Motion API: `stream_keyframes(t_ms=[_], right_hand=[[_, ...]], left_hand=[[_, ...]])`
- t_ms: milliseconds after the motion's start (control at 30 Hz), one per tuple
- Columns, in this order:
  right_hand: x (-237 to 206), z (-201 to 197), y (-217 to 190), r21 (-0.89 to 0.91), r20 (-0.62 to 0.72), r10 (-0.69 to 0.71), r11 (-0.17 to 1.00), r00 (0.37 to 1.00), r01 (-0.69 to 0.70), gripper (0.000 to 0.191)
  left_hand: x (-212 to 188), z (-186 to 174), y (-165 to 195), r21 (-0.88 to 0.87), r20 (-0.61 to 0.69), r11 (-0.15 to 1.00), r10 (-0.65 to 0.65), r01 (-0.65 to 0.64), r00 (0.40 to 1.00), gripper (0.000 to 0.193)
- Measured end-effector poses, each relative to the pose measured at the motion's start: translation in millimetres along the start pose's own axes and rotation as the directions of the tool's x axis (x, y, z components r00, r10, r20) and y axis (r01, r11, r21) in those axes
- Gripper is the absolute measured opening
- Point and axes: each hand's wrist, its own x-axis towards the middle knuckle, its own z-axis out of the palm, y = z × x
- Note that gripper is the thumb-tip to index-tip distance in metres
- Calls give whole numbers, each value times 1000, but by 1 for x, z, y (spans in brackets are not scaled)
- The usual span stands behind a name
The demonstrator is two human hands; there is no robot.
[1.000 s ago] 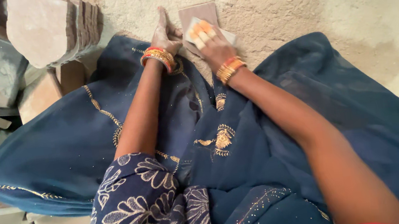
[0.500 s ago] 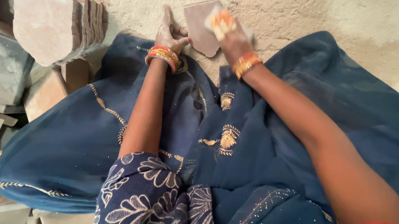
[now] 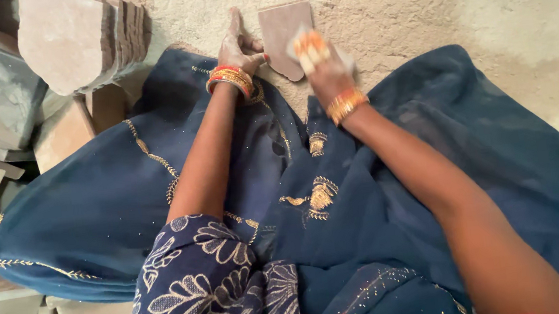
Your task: The person sits on the floor and uses a sanding block to smooth the surface of a stone. They hold the stone with one hand and rub the sanding block over it repeatedly.
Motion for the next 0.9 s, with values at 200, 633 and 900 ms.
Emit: stream_keyframes(t_ms=[200,633,900], right_hand=[[62,1,10,-110,337,210,977,918,-183,39],[44,10,-1,-9,23,45,999,999,-45,58],[8,-15,-35,3,-81,8,1000,997,-8,50]], left_hand=[[1,1,2,-26,-2,997,73,-73,997,123],[-2,0,7,-102,-18,993,62,-63,998,115],[-4,3,0,98,-73,992,82,-75,994,100]])
